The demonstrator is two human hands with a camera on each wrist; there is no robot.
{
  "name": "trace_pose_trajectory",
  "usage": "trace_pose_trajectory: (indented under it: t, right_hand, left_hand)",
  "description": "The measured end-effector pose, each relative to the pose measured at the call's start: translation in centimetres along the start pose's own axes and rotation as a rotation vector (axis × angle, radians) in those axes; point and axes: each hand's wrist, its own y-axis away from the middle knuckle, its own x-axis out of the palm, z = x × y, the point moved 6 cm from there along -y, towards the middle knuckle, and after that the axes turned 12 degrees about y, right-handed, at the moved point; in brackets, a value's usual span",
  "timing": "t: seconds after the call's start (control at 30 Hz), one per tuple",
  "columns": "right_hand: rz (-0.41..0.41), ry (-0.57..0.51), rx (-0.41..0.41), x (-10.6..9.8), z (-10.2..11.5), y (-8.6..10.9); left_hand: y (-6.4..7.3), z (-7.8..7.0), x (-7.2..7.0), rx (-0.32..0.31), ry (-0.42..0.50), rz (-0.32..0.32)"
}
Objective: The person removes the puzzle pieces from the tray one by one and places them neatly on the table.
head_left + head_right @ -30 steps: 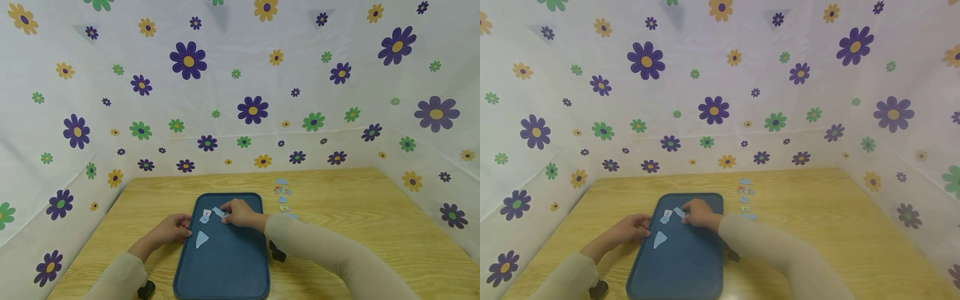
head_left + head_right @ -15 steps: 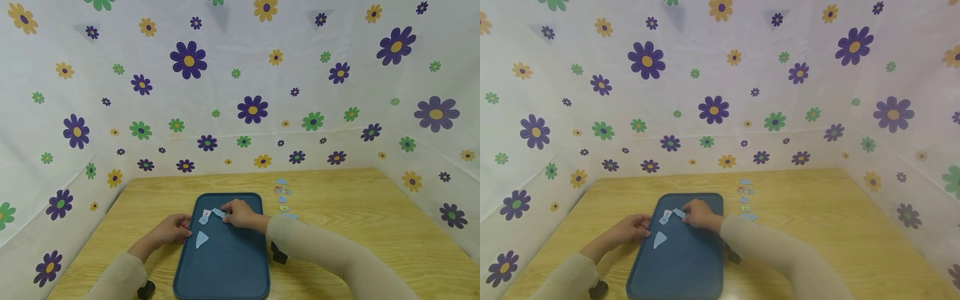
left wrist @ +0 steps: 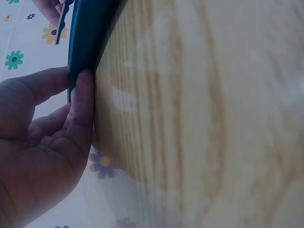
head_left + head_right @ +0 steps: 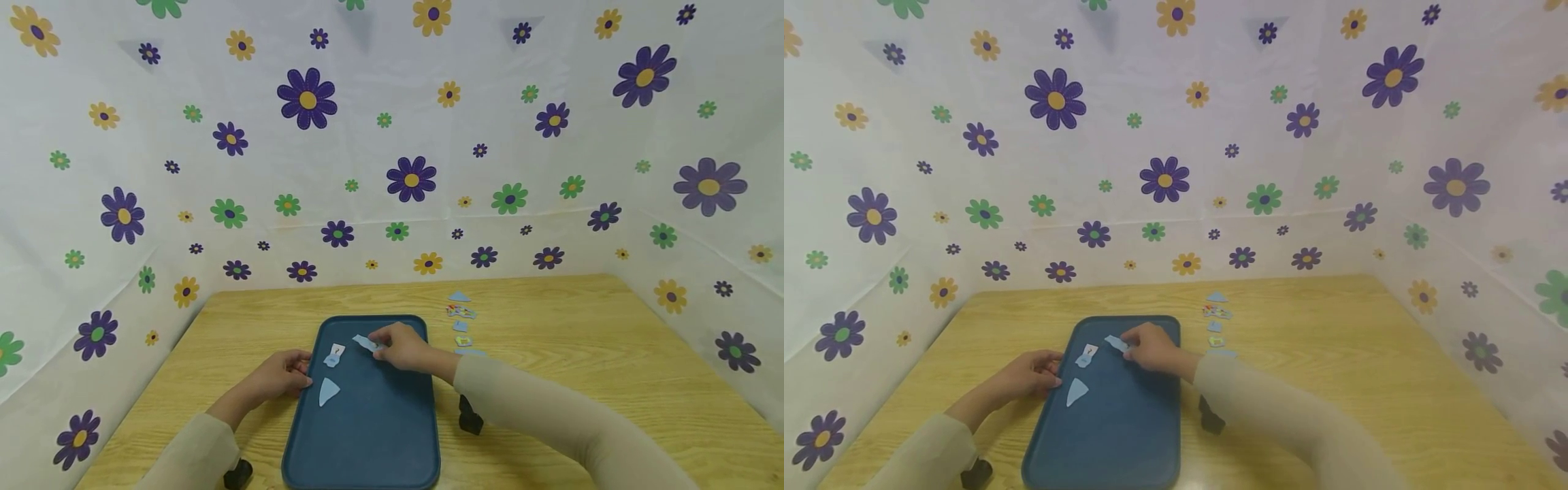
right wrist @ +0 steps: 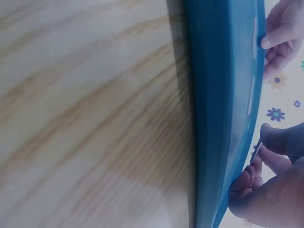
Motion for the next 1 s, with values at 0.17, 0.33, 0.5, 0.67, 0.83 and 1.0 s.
trace_pose_trajectory:
  t: [0.17, 0.33, 0.5, 0.67, 0.83, 1.0]
  right_hand:
    - [0.008, -0.055, -0.047, -0.9, -0.4, 1.0]
    - [0.01, -0.078, -0.084, -1.7, -1.0, 1.7]
    - [0.015, -0.072, -0.118, -2.1, -1.8, 2.2]
    - [-0.004, -0.042, -0.119, -2.7, -2.8, 3.0]
    - [0.009, -0.055, -0.13, -3.5, -3.6, 4.3]
    - [0.014, -0.058, -0.151, -4.4, -3.9, 5.8]
  left_hand:
    - [0.1, 0.0, 0.0, -0.007, -0.003, -0.007]
    - [0.0, -0.1, 0.0, -0.002, -0.006, -0.002]
    - [-0.1, -0.1, 0.0, -0.003, -0.015, -0.004]
    - [-0.2, 0.0, 0.1, -0.009, -0.016, -0.008]
    - [-0.2, 0.1, 0.0, -0.01, -0.015, -0.002]
    - [-0.1, 0.0, 0.0, 0.009, 0.011, 0.026]
